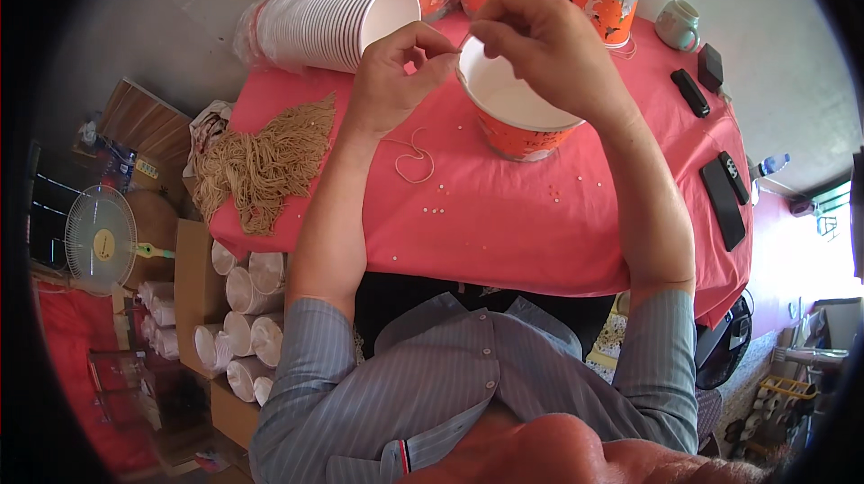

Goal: Attaching elastic strings to paper bowls and stacking them for packaging.

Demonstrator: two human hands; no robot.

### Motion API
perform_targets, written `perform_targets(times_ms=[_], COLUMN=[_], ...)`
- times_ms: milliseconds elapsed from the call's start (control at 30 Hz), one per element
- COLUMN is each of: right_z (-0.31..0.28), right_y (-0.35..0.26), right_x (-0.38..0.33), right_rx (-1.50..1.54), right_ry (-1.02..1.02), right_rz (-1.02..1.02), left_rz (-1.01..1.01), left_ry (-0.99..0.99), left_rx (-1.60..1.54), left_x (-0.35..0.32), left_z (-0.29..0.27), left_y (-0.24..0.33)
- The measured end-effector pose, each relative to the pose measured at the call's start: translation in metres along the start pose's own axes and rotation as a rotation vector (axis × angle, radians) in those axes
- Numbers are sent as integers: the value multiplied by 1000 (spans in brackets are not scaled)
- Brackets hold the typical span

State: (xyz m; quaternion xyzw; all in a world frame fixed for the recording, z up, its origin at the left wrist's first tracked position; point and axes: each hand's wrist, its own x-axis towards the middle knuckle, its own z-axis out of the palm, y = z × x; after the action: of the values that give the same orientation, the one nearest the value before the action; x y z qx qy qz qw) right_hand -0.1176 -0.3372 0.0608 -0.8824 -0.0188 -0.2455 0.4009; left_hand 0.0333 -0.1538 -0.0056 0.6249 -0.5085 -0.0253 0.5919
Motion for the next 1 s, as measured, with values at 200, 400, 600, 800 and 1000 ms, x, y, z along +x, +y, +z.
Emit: perform_targets(times_ms=[200,400,600,800,1000], right_z=[-16,-14,-8,-3,-9], right_y=[-3,-1,-3,-9,-10], right_x=[-2,0,-3,-7,-10], right_rx=[75,59,219,275,286], right_ry=[141,124,71,35,26], right_rz=[-8,-26,-52,-87,-147], left_rz=[-83,-102,-32,80,116], left_ry=[-240,-287,-263,-277,-249], left_rx=[-83,-116,-36,112,123], left_x=[1,1,-2,-1,-2], left_z=[-10,-15,-8,-12,-9], left_y=[-19,-25,-19,-13,-12])
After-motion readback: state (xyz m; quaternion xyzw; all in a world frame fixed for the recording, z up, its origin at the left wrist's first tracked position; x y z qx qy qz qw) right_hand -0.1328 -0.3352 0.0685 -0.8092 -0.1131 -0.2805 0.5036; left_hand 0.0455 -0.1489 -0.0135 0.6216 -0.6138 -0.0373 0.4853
